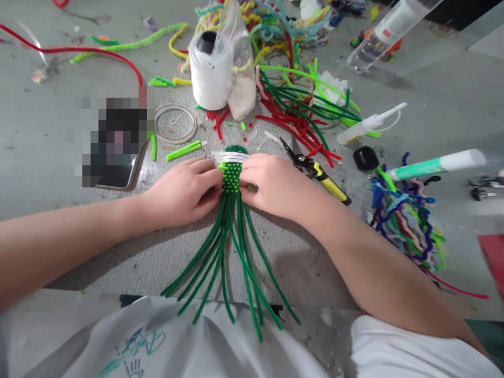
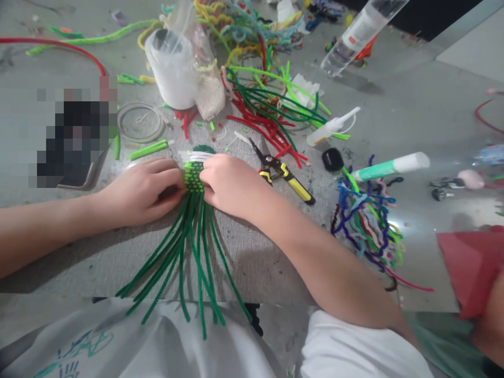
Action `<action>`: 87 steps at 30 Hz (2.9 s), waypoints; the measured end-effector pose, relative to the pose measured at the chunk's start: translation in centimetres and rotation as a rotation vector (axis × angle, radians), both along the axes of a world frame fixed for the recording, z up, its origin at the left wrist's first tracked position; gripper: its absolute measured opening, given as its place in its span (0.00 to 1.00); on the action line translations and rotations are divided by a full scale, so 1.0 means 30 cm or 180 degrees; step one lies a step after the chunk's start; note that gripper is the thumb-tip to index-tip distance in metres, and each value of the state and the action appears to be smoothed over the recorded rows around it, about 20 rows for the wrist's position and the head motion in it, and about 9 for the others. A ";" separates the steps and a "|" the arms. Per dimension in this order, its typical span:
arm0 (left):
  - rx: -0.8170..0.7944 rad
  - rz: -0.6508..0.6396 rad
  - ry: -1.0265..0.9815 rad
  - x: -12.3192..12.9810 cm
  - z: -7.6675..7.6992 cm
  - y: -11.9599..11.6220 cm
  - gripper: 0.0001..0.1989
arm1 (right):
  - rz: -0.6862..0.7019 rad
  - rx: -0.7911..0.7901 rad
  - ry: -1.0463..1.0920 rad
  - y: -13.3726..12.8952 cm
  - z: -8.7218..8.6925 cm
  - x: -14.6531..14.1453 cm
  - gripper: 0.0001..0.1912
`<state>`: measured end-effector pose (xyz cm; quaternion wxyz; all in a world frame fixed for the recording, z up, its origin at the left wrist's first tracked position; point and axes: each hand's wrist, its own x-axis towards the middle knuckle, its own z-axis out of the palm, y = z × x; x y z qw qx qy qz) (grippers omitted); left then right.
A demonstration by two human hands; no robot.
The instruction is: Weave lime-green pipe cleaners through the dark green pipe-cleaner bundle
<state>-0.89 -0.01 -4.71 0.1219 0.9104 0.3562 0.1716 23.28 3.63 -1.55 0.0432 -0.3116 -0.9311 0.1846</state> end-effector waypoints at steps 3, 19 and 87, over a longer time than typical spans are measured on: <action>-0.0067 0.0057 0.0030 0.002 0.002 0.000 0.10 | -0.0003 -0.0002 0.0071 -0.004 0.007 -0.023 0.09; -0.0226 0.0021 -0.0018 -0.007 0.001 -0.009 0.08 | -0.0105 -0.0424 0.0149 0.011 -0.021 -0.063 0.03; -0.0321 0.0430 -0.0156 0.007 0.005 0.004 0.08 | 0.0052 -0.0573 0.0559 0.038 -0.050 -0.041 0.11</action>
